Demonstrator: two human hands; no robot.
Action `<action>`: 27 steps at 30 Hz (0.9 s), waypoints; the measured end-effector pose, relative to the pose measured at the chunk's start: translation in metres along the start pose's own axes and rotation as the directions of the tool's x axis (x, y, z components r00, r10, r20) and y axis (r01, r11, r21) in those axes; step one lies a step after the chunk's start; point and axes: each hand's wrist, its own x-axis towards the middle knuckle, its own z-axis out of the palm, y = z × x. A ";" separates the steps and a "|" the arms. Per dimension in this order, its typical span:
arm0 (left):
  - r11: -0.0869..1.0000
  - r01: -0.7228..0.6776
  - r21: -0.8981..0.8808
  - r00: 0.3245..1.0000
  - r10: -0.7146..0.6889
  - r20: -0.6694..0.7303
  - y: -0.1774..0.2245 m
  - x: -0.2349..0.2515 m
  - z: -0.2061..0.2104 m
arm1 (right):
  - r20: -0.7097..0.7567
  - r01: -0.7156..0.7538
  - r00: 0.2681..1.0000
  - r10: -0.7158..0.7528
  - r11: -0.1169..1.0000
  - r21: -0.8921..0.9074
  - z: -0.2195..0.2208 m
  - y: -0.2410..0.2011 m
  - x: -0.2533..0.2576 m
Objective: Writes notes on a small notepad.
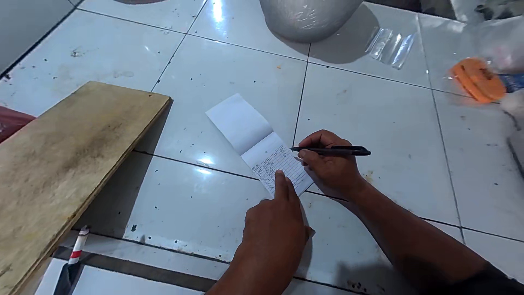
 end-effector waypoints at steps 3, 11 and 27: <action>1.000 0.006 0.017 1.000 -0.006 0.010 0.001 0.000 0.000 | -0.006 0.039 0.999 -0.040 0.998 -0.044 0.002 0.002 -0.002; 0.999 0.017 0.050 1.000 -0.018 0.024 0.003 -0.001 -0.002 | -0.009 0.015 1.000 -0.016 0.994 -0.112 0.008 0.014 -0.008; 0.999 0.025 0.035 0.999 -0.026 0.020 0.004 0.000 0.000 | -0.004 0.013 1.000 -0.013 0.993 -0.113 0.012 0.013 -0.008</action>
